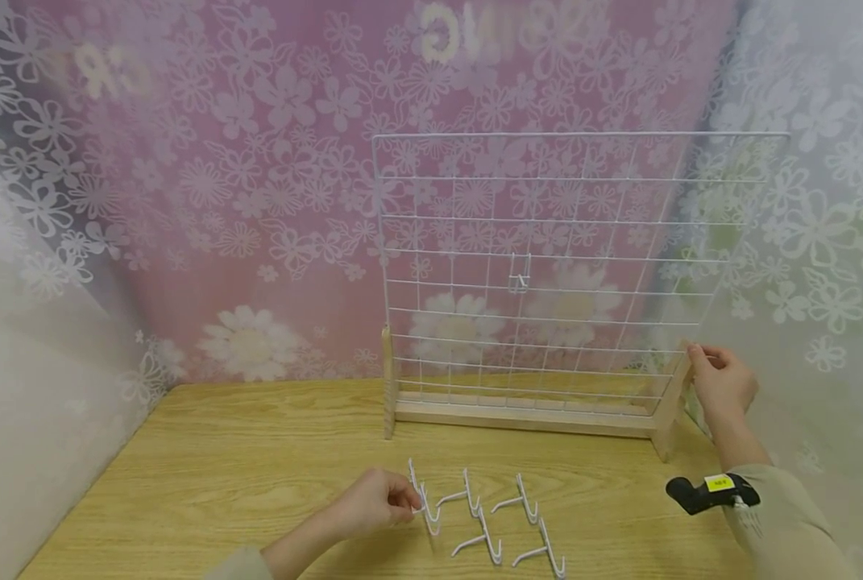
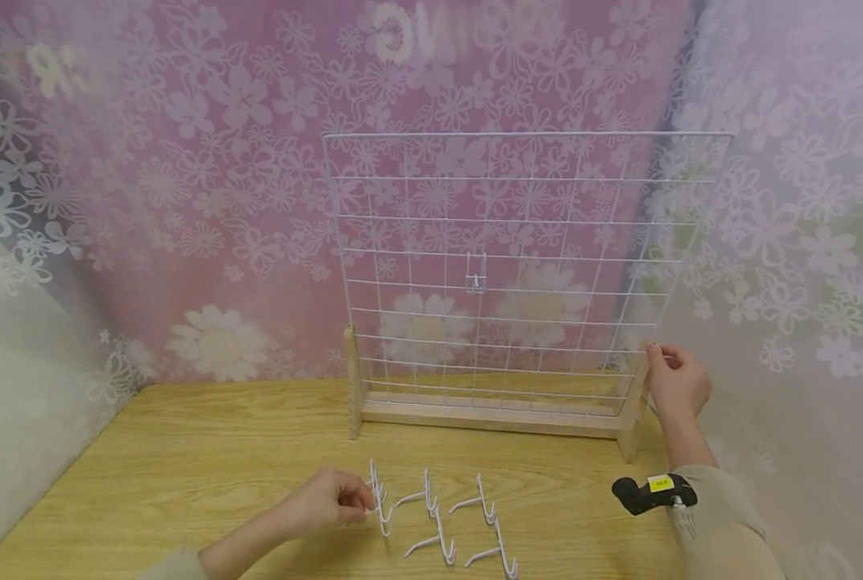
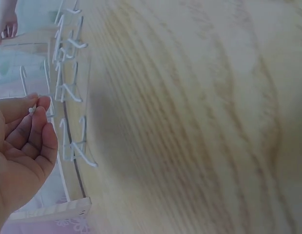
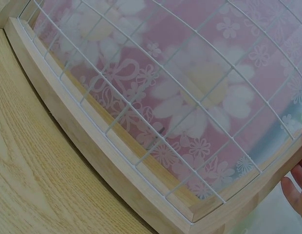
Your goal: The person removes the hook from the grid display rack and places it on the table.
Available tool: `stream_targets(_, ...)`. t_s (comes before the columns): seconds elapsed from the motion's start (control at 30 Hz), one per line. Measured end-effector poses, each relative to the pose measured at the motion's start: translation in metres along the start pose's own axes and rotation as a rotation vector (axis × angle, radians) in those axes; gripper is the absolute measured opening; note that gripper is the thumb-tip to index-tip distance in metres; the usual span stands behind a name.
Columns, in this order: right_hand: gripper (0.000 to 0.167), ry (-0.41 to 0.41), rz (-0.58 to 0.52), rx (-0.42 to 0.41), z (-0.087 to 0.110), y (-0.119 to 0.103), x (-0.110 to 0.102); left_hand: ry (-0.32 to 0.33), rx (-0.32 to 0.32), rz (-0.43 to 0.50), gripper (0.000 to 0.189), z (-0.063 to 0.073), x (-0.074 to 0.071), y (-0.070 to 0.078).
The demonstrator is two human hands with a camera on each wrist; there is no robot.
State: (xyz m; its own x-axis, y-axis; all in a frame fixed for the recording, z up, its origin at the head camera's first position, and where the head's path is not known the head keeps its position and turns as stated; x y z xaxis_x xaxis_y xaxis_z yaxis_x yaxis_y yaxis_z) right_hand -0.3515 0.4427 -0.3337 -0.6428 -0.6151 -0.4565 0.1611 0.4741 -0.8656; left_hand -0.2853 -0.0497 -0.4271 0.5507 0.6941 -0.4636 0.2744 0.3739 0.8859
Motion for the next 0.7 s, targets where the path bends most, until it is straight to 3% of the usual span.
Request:
stream_targets(0.3,0.051,0.009,-0.012,-0.015,-0.001,-0.002,0.000,-0.005,0.025,-0.068,0.012,-0.002,0.007,-0.012)
stream_targets(0.7,0.053,-0.005,-0.008,-0.006,0.001,-0.002,0.000,-0.008,0.071,-0.139,0.012,-0.007,0.016,-0.016)
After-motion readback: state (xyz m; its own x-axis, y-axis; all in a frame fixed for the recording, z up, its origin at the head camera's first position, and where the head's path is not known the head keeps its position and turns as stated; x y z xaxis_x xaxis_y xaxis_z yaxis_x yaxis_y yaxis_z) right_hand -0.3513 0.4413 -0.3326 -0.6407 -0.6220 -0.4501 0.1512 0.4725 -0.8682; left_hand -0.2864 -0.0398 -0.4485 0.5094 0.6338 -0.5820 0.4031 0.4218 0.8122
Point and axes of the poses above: each hand's wrist, its own z-axis away from the middle knuckle, its own x-axis out of the palm, y = z × x, the point moved 7 cm from there along -z, towards the middle knuckle, and after that the axes turned 2 degrees about -y, right-handed, at the moved point
